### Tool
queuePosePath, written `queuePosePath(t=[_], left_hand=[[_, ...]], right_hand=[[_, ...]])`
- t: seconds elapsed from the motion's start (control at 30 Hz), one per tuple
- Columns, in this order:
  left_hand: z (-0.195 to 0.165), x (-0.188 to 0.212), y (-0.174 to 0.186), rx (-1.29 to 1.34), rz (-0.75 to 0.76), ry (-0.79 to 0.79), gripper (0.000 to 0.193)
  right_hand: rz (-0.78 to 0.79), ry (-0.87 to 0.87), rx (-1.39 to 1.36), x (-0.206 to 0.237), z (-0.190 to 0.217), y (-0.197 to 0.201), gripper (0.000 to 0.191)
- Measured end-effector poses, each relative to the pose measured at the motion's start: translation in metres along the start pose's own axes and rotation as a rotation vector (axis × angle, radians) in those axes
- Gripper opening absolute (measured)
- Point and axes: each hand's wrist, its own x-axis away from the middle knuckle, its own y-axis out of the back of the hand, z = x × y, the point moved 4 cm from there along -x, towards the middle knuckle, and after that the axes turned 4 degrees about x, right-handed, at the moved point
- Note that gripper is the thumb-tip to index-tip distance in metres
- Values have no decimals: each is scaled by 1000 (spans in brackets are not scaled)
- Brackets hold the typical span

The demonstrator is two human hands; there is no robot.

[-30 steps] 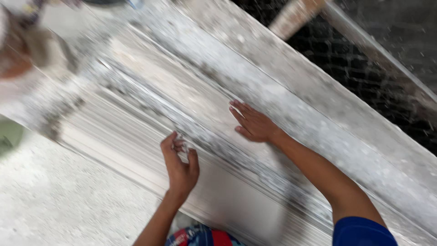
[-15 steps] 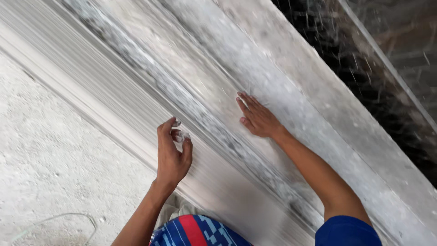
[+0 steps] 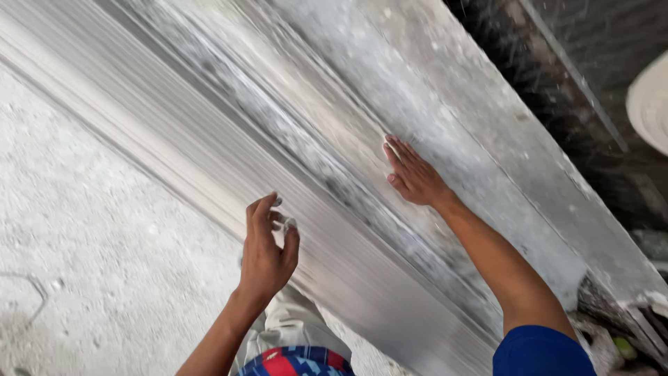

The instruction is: The person applies a white fibrous material into a long, grooved mold, smoothing it by hand. They then retrieve a small white block from a bucket and rub it along the mold's surface to further smooth the applied fibers.

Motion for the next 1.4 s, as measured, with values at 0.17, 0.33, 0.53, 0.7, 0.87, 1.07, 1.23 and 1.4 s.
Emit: queuePosePath(t=[0.17,0.33,0.53,0.7,0.87,1.07,1.23,1.4], left_hand=[[-54,93,-97,29,22,-14,61],[-106,201,-215,65,-9,-72,59],[-193,338,-362,66,-25,-11,59],[-256,398,-440,49,86,-49,60],[-286,431,-487,37,113,-42,60],[-297,464,-519,8,157,20,60],[-303,480,-527,-11,136,-2,58],[-306,488,-522,-43,110,5,59]], right_hand=[[51,-47,-43,156,-21,-28,71],[50,-73,-30,320,-49,-59,72],[13,-36,-38,540,-76,-90,71],[7,-82,-25,680,-96,-112,70],[10,-147,-9,789,-110,-133,73],[-105,-239,-44,817,-111,-164,76],[-150,-232,52,803,-98,-171,74],[-205,-86,198,778,-81,-153,70]])
